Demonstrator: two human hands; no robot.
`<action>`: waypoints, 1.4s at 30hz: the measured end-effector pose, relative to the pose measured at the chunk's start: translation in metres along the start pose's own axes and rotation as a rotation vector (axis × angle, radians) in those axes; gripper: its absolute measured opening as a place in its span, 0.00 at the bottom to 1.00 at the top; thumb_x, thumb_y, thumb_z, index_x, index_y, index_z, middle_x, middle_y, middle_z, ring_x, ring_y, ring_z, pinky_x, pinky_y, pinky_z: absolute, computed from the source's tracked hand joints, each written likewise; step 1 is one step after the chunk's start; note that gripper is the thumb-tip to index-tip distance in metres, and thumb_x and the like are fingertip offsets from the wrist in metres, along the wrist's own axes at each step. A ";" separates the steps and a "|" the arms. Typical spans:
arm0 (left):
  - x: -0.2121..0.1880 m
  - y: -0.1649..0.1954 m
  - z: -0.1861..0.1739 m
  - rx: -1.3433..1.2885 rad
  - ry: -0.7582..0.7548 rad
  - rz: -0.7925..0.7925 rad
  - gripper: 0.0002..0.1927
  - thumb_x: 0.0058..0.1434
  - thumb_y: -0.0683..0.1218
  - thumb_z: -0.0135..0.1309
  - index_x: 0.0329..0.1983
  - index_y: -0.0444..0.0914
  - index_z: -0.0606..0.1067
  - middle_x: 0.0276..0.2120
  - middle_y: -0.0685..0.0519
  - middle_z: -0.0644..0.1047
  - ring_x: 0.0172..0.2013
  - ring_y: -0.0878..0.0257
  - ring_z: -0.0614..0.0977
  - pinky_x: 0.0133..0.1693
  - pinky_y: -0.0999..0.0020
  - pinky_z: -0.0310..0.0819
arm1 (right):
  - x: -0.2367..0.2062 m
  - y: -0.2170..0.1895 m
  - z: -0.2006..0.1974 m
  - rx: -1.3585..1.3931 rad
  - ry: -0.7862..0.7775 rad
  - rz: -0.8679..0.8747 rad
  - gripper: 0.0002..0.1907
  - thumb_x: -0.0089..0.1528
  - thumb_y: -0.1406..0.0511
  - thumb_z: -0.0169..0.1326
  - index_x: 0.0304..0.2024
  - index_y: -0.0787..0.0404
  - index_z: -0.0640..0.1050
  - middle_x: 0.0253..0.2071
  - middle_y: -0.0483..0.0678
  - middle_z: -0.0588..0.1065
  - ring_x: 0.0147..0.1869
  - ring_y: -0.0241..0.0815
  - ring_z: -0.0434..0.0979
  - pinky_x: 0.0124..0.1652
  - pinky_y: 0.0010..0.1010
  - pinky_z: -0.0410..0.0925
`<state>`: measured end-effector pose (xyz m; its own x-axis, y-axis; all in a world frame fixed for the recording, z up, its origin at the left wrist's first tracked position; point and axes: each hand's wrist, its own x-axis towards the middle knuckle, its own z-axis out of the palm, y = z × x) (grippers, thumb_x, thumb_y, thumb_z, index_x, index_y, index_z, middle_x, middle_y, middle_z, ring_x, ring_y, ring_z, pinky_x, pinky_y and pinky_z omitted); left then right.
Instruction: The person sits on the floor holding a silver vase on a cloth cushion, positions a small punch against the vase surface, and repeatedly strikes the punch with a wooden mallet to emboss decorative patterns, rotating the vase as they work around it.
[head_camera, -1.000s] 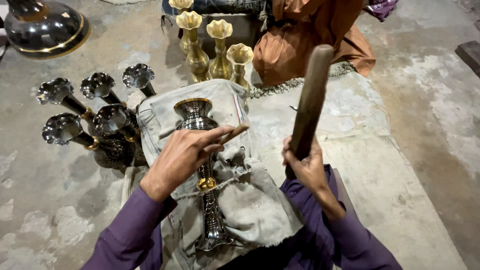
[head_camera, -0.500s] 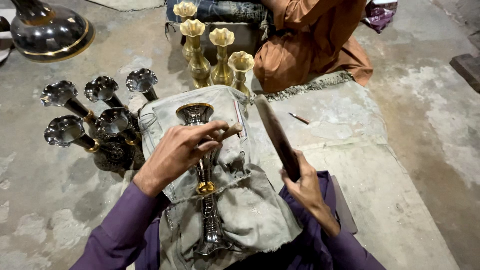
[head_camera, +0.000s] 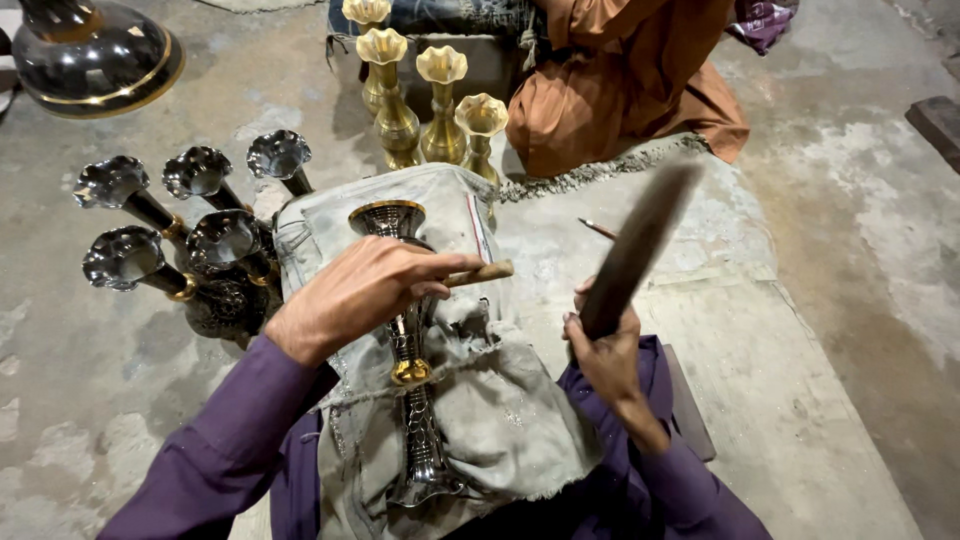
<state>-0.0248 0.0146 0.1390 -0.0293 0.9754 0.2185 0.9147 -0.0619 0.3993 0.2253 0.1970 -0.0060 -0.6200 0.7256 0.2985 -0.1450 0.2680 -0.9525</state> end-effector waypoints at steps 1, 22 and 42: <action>0.001 0.001 -0.001 0.010 0.003 0.009 0.26 0.59 0.44 0.56 0.62 0.51 0.76 0.34 0.49 0.83 0.31 0.52 0.82 0.33 0.53 0.74 | -0.001 0.000 0.000 -0.240 0.027 -0.144 0.18 0.60 0.74 0.57 0.53 0.58 0.74 0.40 0.47 0.74 0.37 0.40 0.79 0.34 0.30 0.75; -0.041 0.005 0.049 -0.184 0.566 -0.215 0.21 0.66 0.47 0.56 0.63 0.47 0.74 0.42 0.50 0.85 0.37 0.60 0.89 0.35 0.64 0.85 | 0.071 -0.104 0.000 -0.628 -0.206 -0.416 0.21 0.65 0.69 0.58 0.60 0.52 0.72 0.40 0.44 0.80 0.36 0.41 0.81 0.32 0.33 0.73; -0.049 0.004 0.097 -0.265 0.990 -0.217 0.21 0.67 0.37 0.59 0.61 0.38 0.69 0.43 0.47 0.84 0.43 0.60 0.89 0.43 0.69 0.85 | 0.085 -0.180 0.009 -1.347 -0.278 -0.622 0.23 0.63 0.71 0.53 0.61 0.52 0.76 0.41 0.44 0.77 0.37 0.40 0.77 0.32 0.36 0.69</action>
<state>0.0200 -0.0127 0.0434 -0.6087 0.3698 0.7020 0.7361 -0.0669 0.6735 0.1920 0.2049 0.1898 -0.8722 0.1822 0.4539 0.2671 0.9549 0.1300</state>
